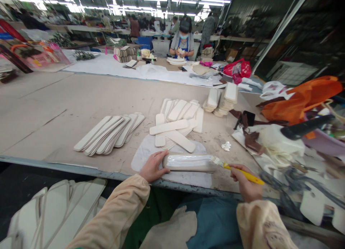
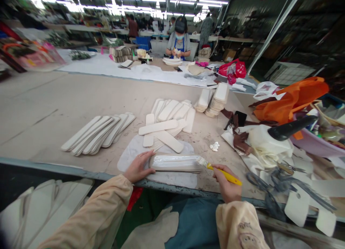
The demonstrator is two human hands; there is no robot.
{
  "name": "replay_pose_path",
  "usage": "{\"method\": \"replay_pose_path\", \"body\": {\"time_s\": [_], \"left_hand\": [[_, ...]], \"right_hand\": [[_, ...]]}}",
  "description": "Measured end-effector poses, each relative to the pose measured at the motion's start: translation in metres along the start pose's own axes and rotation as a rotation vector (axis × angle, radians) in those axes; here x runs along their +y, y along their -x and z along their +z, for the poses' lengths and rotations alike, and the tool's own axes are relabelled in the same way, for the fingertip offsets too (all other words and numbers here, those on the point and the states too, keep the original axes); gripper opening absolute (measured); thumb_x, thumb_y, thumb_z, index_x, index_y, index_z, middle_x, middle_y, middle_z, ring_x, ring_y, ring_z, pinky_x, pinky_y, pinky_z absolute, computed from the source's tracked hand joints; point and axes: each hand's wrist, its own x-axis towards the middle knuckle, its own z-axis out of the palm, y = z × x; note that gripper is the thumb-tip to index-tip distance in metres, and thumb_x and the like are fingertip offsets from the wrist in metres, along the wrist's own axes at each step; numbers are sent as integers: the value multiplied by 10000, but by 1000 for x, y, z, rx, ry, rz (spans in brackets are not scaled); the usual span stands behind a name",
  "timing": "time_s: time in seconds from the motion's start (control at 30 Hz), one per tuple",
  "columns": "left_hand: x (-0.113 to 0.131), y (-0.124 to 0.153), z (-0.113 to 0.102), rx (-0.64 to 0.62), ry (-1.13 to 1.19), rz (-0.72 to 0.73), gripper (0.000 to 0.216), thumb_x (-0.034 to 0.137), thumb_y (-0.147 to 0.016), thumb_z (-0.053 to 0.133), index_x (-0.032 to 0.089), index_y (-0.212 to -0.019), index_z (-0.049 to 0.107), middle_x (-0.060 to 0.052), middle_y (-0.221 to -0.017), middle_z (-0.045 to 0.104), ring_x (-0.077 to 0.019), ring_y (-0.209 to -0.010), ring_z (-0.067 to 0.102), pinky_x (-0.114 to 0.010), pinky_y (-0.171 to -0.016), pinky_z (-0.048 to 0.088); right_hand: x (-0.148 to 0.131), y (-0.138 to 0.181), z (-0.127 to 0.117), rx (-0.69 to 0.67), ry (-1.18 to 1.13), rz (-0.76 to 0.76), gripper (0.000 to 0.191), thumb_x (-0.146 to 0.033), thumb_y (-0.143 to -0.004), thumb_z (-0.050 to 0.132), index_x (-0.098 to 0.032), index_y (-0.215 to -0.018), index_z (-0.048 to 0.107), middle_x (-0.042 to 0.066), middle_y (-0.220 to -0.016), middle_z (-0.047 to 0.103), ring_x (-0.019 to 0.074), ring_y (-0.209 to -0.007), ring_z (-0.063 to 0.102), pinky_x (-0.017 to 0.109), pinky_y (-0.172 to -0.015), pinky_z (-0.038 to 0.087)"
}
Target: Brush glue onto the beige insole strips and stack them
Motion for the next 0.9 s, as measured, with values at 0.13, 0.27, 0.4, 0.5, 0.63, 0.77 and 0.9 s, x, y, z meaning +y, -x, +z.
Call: {"method": "replay_pose_path", "body": {"time_s": [0.13,0.27,0.4,0.5,0.63,0.77,0.9], "left_hand": [[1,0,-1,-2,-5,15,768,445,-783,703,180,-1438,402,-142,-1405,533,-314,-1300,476,-490,-1095,394],[2,-1,-2,-2,-9,16,754,447,-787,689,176,-1432,408,-144,-1402,535,-315,-1292,483,-491,-1093,394],[2,-1,-2,10,-10,21,744,433,-788,686,163,-1425,413,-151,-1401,533,-313,-1293,484,-488,-1097,391],[1,0,-1,17,-4,24,738,432,-788,684,172,-1424,416,-150,-1408,524,-314,-1295,484,-492,-1097,391],[1,0,-1,16,0,34,741,435,-792,677,170,-1429,408,-155,-1403,527,-316,-1293,485,-502,-1096,387],[2,-1,-2,11,1,46,732,429,-803,666,147,-1427,407,-169,-1404,524,-315,-1296,482,-502,-1103,378],[2,-1,-2,5,14,34,727,432,-791,676,154,-1415,427,-168,-1391,533,-317,-1291,488,-505,-1099,381]], "right_hand": [[-1,6,16,30,-104,-26,326,-454,-714,672,-178,-886,700,40,-658,620,164,-572,545,294,-538,446],[-8,13,36,-56,-98,-9,325,-473,-701,677,-195,-869,699,35,-638,623,170,-553,552,299,-523,465],[-14,21,42,-95,-15,27,364,-498,-685,673,-200,-890,712,30,-634,635,181,-566,575,305,-547,488],[-13,24,33,15,43,29,377,-478,-680,668,-182,-907,721,34,-655,647,184,-599,591,294,-569,485],[-10,26,16,143,80,8,397,-475,-703,647,-164,-935,727,36,-652,648,178,-586,587,284,-558,472],[-10,31,17,48,51,-1,412,-484,-688,652,-149,-919,719,34,-630,636,177,-564,574,290,-538,473],[-13,38,24,30,71,-15,403,-488,-694,654,-150,-903,722,40,-641,640,194,-609,592,300,-576,475]]}}
